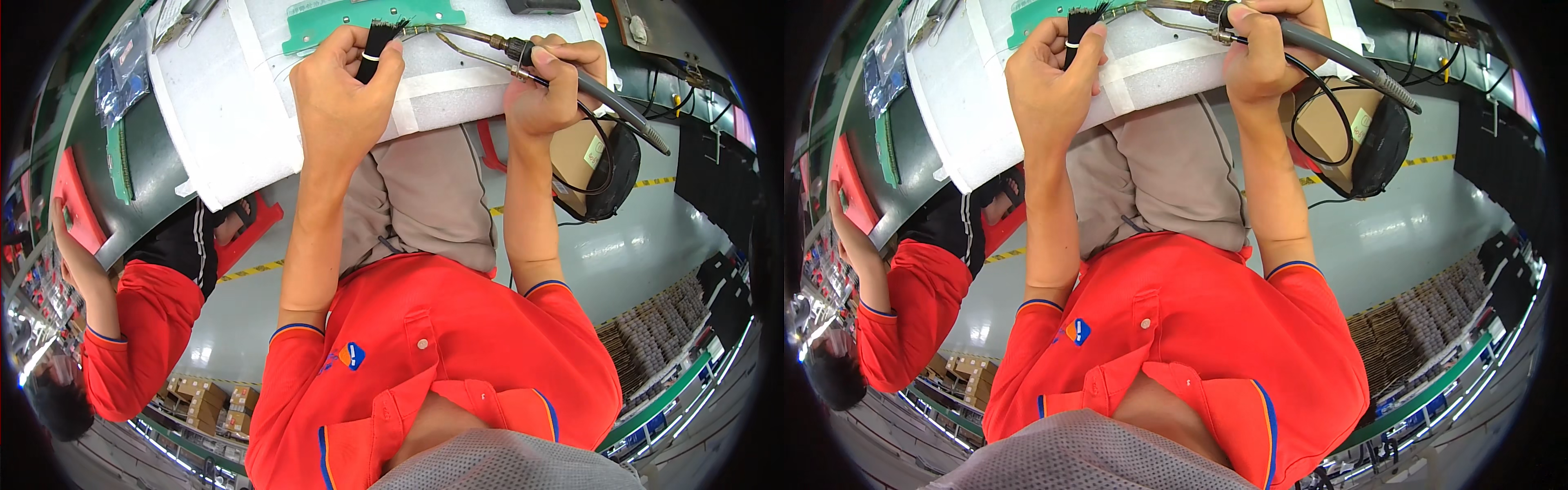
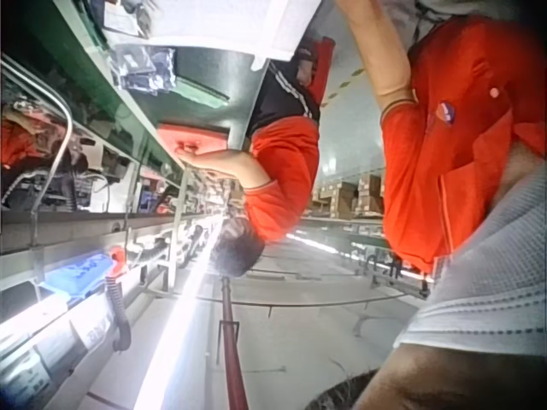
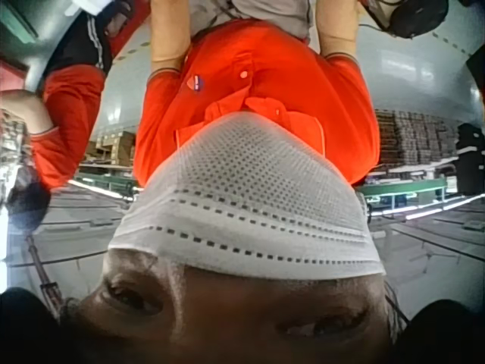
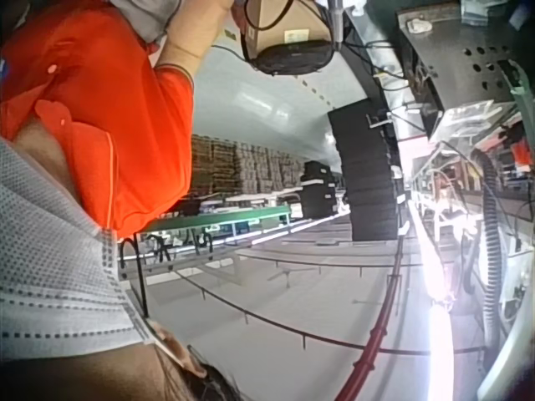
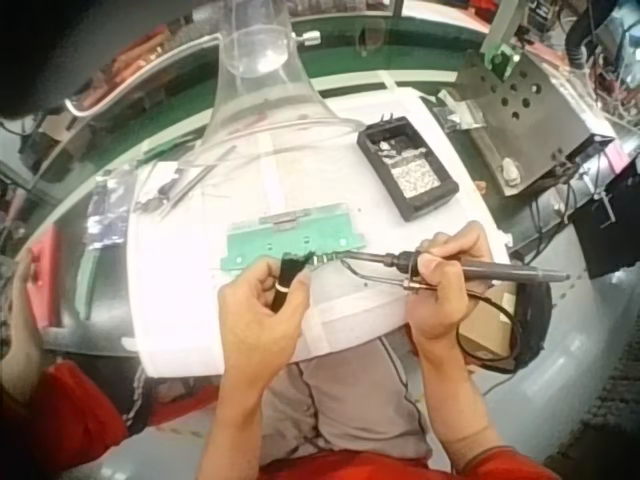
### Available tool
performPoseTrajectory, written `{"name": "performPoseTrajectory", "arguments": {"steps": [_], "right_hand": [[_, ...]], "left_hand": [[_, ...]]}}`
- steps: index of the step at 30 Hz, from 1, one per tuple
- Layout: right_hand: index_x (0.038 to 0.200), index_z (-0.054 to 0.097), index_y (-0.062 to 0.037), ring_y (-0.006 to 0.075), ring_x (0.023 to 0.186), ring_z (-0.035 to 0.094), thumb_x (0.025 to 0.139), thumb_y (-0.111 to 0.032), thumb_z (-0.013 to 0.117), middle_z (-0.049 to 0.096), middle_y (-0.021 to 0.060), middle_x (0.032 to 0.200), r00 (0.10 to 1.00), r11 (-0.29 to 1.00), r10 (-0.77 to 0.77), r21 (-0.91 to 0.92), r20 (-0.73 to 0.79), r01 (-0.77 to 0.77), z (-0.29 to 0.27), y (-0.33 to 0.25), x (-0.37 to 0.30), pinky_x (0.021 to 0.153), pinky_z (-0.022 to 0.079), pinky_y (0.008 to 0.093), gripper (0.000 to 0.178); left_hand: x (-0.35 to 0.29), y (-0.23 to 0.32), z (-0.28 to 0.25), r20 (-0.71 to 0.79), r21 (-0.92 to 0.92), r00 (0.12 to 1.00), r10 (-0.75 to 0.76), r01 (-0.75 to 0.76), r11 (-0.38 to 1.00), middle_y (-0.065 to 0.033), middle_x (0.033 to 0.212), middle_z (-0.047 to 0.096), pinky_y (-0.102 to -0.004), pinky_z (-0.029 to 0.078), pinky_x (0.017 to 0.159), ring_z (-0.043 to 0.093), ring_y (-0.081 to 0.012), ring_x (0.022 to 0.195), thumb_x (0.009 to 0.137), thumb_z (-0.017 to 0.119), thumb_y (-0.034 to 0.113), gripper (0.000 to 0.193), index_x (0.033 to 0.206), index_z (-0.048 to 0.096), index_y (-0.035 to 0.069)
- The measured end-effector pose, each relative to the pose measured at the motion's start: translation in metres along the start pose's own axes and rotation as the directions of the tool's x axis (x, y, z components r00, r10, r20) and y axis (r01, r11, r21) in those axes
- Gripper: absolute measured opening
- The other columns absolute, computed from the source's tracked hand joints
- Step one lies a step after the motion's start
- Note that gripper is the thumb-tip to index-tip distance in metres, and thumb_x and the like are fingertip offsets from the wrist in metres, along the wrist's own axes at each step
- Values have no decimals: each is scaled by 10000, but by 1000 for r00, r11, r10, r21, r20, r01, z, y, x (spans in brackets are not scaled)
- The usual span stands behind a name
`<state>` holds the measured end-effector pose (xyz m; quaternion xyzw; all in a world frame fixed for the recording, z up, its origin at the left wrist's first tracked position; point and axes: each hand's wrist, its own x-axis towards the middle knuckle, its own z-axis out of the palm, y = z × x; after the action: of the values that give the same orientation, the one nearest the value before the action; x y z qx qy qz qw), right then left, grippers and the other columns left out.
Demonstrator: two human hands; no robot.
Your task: The person solders individual wires from a bundle onto the terminals of a circuit board using a soldering iron, then swaps the boards to continue soldering wires.
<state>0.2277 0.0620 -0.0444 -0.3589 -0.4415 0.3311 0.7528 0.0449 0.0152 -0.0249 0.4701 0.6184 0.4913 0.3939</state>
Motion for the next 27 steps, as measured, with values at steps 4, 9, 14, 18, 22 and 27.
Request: {"name": "performPoseTrajectory", "arguments": {"steps": [4, 9, 14, 18, 22, 27], "right_hand": [[712, 461, -14, 127, 493, 369, 654, 19, 541, 404, 44, 541, 1000, 1000, 1, 10, 26, -1, -4, 2, 1, 619, 463, 291, 104], [697, 450, -16, 121, 487, 348, 644, 23, 542, 386, 35, 539, 999, 1000, 24, -16, 45, -23, -1, -1, 1, 574, 431, 284, 113], [694, 443, -16, 118, 487, 333, 640, 28, 539, 383, 34, 538, 998, 1000, 22, -11, 51, -21, 1, -1, 2, 561, 414, 274, 119], [694, 439, -16, 118, 489, 330, 639, 32, 536, 384, 35, 538, 999, 1000, 13, 0, 51, -13, 3, 0, 3, 561, 409, 264, 121], [698, 437, -15, 119, 492, 332, 644, 30, 529, 385, 37, 538, 998, 1000, 24, -18, 54, -23, 4, -2, 1, 561, 410, 262, 116], [710, 437, -12, 122, 491, 340, 659, 27, 515, 375, 40, 532, 999, 999, 17, 41, 28, -18, 4, -2, 2, 549, 401, 258, 101]], "left_hand": [[0, -1, 1, -3, -13, 1000, -7, 7, 1000, -95, 727, 701, -232, 487, 614, 645, -95, 650, 821, 701, 86, 174, 851, 638, -73], [0, 0, 0, -3, 13, 1000, -6, 6, 1000, -93, 729, 700, -231, 489, 618, 642, -93, 651, 820, 700, 87, 174, 849, 640, -73], [1, 0, 0, -4, -11, 1000, 5, -5, 1000, -89, 723, 697, -235, 485, 609, 633, -89, 643, 818, 701, 94, 178, 843, 641, -72], [2, 1, -2, -1, 19, 1000, -12, 12, 1000, -86, 714, 694, -237, 480, 599, 627, -87, 633, 819, 701, 97, 180, 838, 638, -70], [2, -2, -2, -5, 23, 1000, -6, 6, 1000, -89, 710, 695, -237, 478, 595, 626, -88, 625, 821, 700, 98, 180, 834, 635, -70], [4, -1, -3, -1, 10, 1000, -1, 1, 1000, -98, 713, 697, -240, 480, 595, 628, -90, 627, 821, 702, 100, 184, 836, 633, -70]]}}
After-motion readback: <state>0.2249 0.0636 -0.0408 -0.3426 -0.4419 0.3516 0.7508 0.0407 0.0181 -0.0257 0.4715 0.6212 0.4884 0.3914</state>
